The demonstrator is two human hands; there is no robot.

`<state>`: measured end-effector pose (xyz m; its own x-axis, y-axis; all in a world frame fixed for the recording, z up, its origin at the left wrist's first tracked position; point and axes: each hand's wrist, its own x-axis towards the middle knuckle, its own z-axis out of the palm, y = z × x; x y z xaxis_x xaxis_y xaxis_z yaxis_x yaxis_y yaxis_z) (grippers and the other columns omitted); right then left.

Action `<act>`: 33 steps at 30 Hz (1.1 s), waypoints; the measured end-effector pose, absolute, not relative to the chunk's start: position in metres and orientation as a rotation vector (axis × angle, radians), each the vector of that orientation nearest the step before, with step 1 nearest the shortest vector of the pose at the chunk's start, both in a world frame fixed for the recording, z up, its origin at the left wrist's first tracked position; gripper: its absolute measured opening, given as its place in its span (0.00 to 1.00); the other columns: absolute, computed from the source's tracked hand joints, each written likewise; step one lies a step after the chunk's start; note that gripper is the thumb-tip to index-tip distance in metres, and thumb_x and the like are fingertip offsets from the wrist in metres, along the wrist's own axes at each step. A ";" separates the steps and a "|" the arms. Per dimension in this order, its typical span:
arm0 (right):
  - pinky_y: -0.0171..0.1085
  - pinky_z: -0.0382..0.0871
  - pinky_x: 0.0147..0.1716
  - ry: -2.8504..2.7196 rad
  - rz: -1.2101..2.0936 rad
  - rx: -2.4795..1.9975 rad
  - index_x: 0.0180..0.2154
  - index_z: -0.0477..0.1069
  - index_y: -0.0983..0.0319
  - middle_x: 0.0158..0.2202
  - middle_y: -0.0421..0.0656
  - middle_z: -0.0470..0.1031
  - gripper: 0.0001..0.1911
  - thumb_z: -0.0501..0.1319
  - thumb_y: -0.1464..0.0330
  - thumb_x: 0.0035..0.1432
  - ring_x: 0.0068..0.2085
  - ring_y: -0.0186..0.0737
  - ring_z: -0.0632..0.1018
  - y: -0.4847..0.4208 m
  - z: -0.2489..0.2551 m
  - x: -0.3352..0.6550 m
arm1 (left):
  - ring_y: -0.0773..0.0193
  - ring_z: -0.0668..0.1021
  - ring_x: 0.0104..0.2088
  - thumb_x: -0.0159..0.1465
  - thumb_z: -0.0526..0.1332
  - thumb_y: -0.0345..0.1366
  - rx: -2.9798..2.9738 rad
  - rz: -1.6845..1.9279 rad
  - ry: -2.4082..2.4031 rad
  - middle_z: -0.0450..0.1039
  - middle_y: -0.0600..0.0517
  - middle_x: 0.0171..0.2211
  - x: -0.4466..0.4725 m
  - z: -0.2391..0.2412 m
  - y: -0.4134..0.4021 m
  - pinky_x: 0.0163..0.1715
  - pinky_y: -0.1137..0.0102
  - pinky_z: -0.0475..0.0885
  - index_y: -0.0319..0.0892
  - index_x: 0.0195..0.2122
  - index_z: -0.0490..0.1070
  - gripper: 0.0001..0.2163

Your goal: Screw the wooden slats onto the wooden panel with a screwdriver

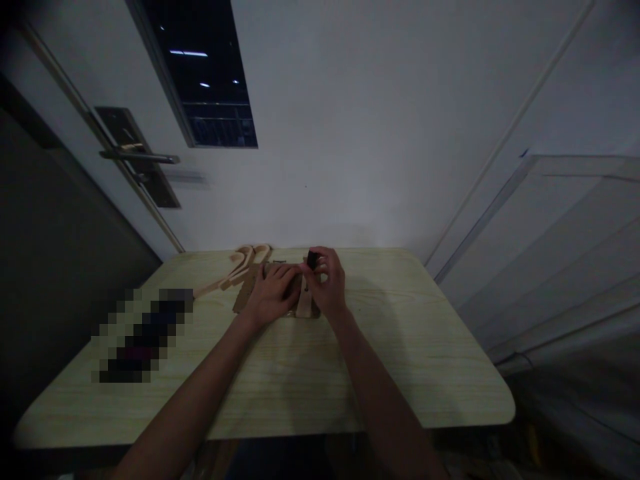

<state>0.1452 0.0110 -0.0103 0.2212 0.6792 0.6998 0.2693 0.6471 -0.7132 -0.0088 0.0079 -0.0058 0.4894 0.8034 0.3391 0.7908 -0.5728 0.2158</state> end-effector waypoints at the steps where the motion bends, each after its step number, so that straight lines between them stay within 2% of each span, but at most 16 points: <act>1: 0.30 0.73 0.25 -1.370 0.323 -0.898 0.46 0.66 0.55 0.36 0.40 0.73 0.16 0.65 0.63 0.56 0.33 0.34 0.76 0.011 -0.010 0.145 | 0.52 0.65 0.60 0.65 0.54 0.40 2.688 0.636 1.440 0.67 0.48 0.58 -0.009 -0.006 0.008 0.62 0.38 0.42 0.49 0.57 0.61 0.19; 5: 0.31 0.73 0.25 -1.442 0.284 -0.925 0.49 0.66 0.55 0.38 0.41 0.71 0.17 0.62 0.62 0.58 0.33 0.33 0.75 0.008 -0.009 0.146 | 0.52 0.66 0.59 0.66 0.53 0.40 2.701 0.648 1.445 0.68 0.48 0.58 -0.009 -0.007 0.008 0.61 0.37 0.43 0.49 0.58 0.60 0.19; 10: 0.36 0.76 0.32 -1.459 0.311 -0.820 0.51 0.64 0.56 0.43 0.44 0.72 0.14 0.54 0.64 0.64 0.39 0.36 0.77 0.004 -0.008 0.148 | 0.52 0.65 0.60 0.66 0.53 0.41 2.681 0.641 1.449 0.68 0.49 0.57 -0.009 -0.006 0.008 0.61 0.38 0.43 0.50 0.57 0.61 0.18; 13: 0.35 0.76 0.31 -1.464 0.319 -0.827 0.51 0.64 0.55 0.44 0.44 0.73 0.15 0.56 0.64 0.63 0.39 0.36 0.78 0.005 -0.009 0.148 | 0.52 0.65 0.60 0.66 0.53 0.40 2.681 0.641 1.444 0.67 0.49 0.58 -0.009 -0.005 0.007 0.62 0.38 0.43 0.50 0.57 0.61 0.18; 18: 0.33 0.73 0.25 -1.470 0.197 -0.896 0.49 0.67 0.54 0.39 0.42 0.71 0.15 0.60 0.64 0.60 0.31 0.33 0.73 0.010 -0.010 0.148 | 0.52 0.65 0.59 0.65 0.53 0.40 2.690 0.640 1.435 0.67 0.49 0.58 -0.008 -0.006 0.008 0.61 0.37 0.43 0.49 0.58 0.60 0.19; 22: 0.34 0.73 0.27 -1.510 0.156 -0.896 0.50 0.68 0.54 0.39 0.43 0.70 0.15 0.60 0.63 0.60 0.34 0.35 0.73 0.007 -0.006 0.148 | 0.52 0.66 0.59 0.65 0.53 0.40 2.697 0.657 1.437 0.67 0.49 0.58 -0.009 -0.007 0.008 0.61 0.37 0.44 0.49 0.58 0.60 0.19; 25: 0.36 0.75 0.32 -1.515 0.246 -0.854 0.51 0.67 0.54 0.45 0.45 0.72 0.14 0.55 0.63 0.64 0.40 0.37 0.75 0.002 -0.002 0.148 | 0.52 0.66 0.59 0.65 0.54 0.40 2.695 0.661 1.418 0.68 0.49 0.58 -0.009 -0.006 0.008 0.61 0.37 0.44 0.49 0.57 0.61 0.18; 28: 0.38 0.76 0.37 -1.525 0.371 -0.812 0.53 0.65 0.54 0.45 0.45 0.75 0.15 0.51 0.64 0.66 0.40 0.37 0.78 0.001 -0.001 0.148 | 0.53 0.66 0.59 0.65 0.55 0.40 2.688 0.671 1.417 0.68 0.49 0.58 -0.009 -0.005 0.008 0.61 0.38 0.43 0.49 0.56 0.61 0.18; 33: 0.35 0.76 0.31 -1.493 0.294 -0.875 0.52 0.66 0.53 0.42 0.44 0.75 0.16 0.57 0.63 0.62 0.38 0.37 0.77 0.009 -0.010 0.148 | 0.51 0.65 0.60 0.63 0.56 0.40 2.683 0.648 1.414 0.67 0.49 0.58 -0.009 -0.005 0.008 0.61 0.37 0.43 0.49 0.56 0.62 0.20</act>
<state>0.1475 0.0089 -0.0098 0.1103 0.6664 0.7374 0.3377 0.6726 -0.6584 -0.0094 0.0083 -0.0054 0.4970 0.7971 0.3430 0.7802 -0.5835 0.2255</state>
